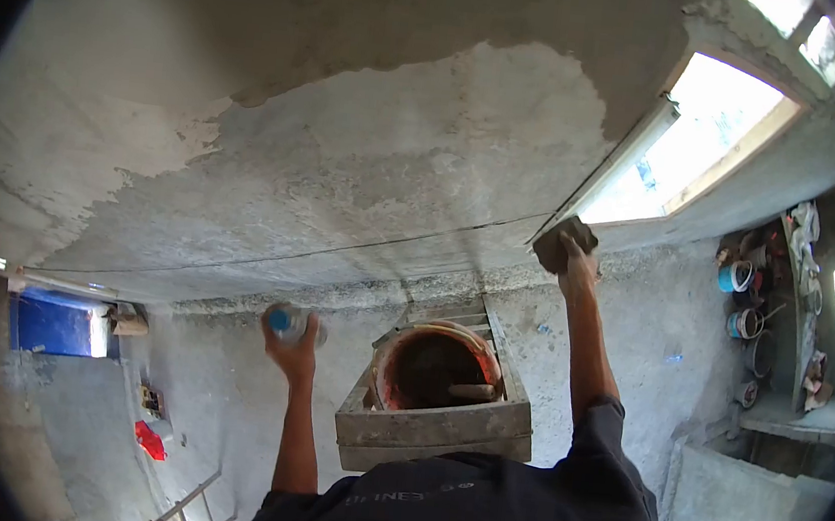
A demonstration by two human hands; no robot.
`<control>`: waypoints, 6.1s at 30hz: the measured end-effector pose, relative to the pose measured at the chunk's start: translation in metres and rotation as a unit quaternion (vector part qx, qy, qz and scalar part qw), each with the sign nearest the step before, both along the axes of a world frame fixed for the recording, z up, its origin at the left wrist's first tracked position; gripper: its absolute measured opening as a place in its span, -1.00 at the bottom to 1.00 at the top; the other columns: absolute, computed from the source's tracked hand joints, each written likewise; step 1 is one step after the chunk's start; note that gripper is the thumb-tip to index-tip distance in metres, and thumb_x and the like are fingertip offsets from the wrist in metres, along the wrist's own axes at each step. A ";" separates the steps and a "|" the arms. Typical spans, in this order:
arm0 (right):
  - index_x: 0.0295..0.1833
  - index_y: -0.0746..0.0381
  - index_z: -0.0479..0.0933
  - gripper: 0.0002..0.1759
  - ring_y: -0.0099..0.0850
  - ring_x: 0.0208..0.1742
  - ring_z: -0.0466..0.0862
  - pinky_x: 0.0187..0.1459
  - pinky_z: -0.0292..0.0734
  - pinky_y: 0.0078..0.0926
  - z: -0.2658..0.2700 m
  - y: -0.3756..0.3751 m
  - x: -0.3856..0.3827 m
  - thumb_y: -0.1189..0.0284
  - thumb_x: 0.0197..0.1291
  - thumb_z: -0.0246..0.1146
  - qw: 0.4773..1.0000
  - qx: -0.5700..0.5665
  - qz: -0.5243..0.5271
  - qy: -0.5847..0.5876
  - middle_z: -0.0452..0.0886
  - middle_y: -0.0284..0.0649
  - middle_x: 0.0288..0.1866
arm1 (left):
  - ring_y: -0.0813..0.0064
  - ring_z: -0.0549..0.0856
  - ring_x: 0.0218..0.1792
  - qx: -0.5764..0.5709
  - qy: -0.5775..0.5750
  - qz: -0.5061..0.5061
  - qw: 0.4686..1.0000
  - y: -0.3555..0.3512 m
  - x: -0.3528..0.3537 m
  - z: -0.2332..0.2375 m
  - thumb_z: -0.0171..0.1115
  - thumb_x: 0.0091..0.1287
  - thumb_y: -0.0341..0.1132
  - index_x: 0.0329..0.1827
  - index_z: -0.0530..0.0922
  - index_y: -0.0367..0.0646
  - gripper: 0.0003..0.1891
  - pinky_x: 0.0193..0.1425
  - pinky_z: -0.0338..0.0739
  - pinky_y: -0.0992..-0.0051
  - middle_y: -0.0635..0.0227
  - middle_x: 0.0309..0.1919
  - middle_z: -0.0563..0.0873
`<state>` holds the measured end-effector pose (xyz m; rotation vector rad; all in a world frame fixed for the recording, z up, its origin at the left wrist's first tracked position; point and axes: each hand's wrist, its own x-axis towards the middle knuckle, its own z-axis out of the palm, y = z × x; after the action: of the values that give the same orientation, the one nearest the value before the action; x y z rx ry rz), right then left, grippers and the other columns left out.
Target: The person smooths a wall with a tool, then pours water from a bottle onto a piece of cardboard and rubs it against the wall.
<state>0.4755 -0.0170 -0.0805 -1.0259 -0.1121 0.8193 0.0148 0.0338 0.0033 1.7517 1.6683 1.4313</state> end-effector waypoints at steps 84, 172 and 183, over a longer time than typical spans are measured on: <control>0.30 0.23 0.44 -0.28 -0.07 0.38 0.38 0.30 0.40 -0.32 0.184 0.284 -0.022 0.80 -0.11 0.11 0.769 0.117 -0.296 -0.554 0.43 0.02 0.32 | 0.00 0.60 -0.10 -0.086 0.202 -0.019 0.975 -0.103 0.009 -0.025 0.52 -0.06 -0.40 -0.02 0.45 -0.24 -0.47 0.00 0.50 0.14 0.09 -0.13 0.60; 0.28 0.26 0.45 -0.30 -0.13 0.37 0.40 0.31 0.41 -0.27 0.154 0.273 -0.003 0.83 -0.09 0.04 0.690 -0.043 -0.339 -0.638 0.42 -0.01 0.34 | -0.02 0.61 -0.11 -0.085 0.188 -0.007 0.978 -0.103 0.009 -0.027 0.52 -0.10 -0.39 -0.03 0.46 -0.24 -0.46 0.00 0.51 0.13 0.08 -0.15 0.60; 0.34 0.25 0.37 -0.17 0.00 0.39 0.34 0.31 0.41 -0.22 0.118 0.281 -0.012 0.86 -0.20 0.07 0.585 0.024 -0.192 -0.788 0.32 -0.04 0.42 | -0.05 0.59 -0.11 -0.083 0.184 -0.017 0.979 -0.104 0.003 -0.029 0.51 -0.07 -0.37 -0.03 0.45 -0.24 -0.47 -0.01 0.49 0.12 0.06 -0.16 0.59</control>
<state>0.4631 0.2636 0.0379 -1.3748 -1.3765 -0.7374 0.0180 -0.0706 -0.0253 2.0256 1.8628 0.9601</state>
